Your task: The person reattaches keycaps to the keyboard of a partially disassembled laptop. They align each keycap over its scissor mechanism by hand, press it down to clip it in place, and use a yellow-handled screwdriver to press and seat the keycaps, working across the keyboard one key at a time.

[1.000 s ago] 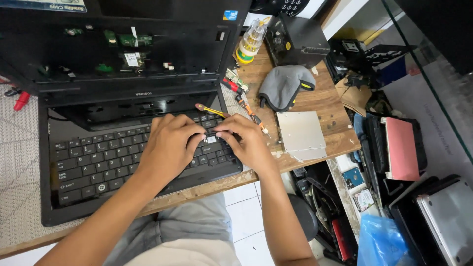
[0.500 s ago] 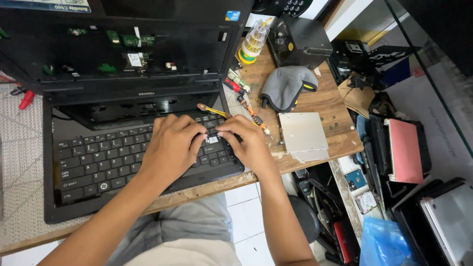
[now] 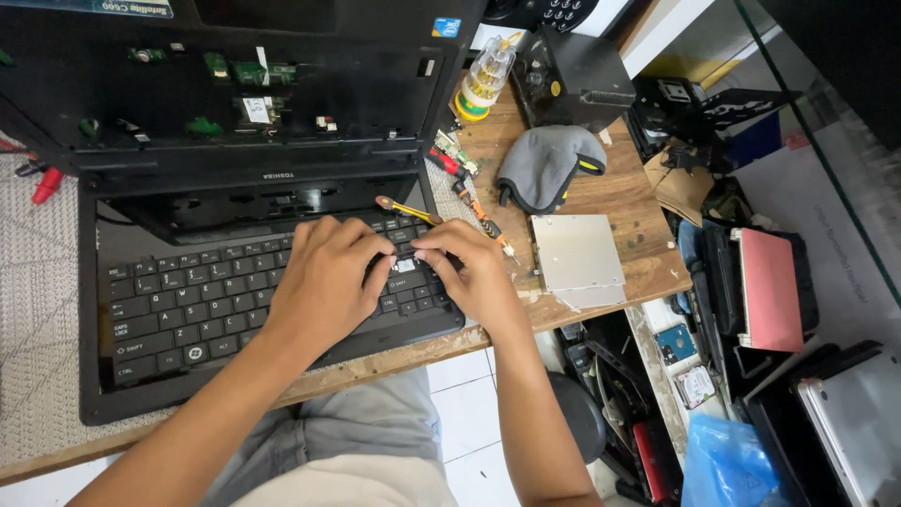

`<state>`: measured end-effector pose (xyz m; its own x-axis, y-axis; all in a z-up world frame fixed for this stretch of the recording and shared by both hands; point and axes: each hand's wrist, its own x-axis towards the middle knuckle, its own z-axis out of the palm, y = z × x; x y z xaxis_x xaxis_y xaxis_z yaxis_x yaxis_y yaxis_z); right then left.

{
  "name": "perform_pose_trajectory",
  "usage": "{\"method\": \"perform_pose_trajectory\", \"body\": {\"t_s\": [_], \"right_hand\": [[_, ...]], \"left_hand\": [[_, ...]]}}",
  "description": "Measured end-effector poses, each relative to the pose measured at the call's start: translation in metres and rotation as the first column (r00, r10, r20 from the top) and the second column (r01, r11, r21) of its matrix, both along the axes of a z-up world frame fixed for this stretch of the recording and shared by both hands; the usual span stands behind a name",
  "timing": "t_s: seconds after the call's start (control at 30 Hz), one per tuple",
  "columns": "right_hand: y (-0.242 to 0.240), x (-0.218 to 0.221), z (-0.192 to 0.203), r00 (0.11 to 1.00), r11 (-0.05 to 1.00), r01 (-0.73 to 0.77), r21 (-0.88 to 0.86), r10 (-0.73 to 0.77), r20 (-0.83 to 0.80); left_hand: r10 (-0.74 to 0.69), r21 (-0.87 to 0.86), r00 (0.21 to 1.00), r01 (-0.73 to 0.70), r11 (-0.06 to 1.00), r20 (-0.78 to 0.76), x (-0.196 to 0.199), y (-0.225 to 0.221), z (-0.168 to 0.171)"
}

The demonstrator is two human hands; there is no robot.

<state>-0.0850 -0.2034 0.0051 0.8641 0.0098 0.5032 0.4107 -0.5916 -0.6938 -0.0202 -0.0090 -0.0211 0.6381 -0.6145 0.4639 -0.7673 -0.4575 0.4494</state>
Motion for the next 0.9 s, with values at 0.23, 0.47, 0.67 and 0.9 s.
{"method": "perform_pose_trajectory", "body": {"t_s": [0.23,0.47,0.67,0.9], "right_hand": [[0.0012,-0.0014,0.0033,1.0,1.0,0.015,0.014,-0.014,-0.028],[0.0003,-0.0012,0.0022,1.0,1.0,0.011,0.011,-0.011,-0.016],[-0.0005,-0.0006,0.0015,1.0,1.0,0.008,0.007,-0.008,-0.013],[0.0006,-0.0001,0.0021,1.0,1.0,0.011,0.004,-0.011,-0.005]], "left_hand": [[0.011,0.016,1.0,-0.011,1.0,-0.004,-0.0011,0.0006,0.0007],[-0.009,-0.008,1.0,0.009,1.0,-0.012,-0.0013,0.001,0.0015],[-0.017,-0.007,1.0,0.017,1.0,0.01,0.0005,-0.0001,-0.0007],[-0.024,0.031,1.0,0.023,0.999,0.008,0.0001,-0.0015,0.0]]}}
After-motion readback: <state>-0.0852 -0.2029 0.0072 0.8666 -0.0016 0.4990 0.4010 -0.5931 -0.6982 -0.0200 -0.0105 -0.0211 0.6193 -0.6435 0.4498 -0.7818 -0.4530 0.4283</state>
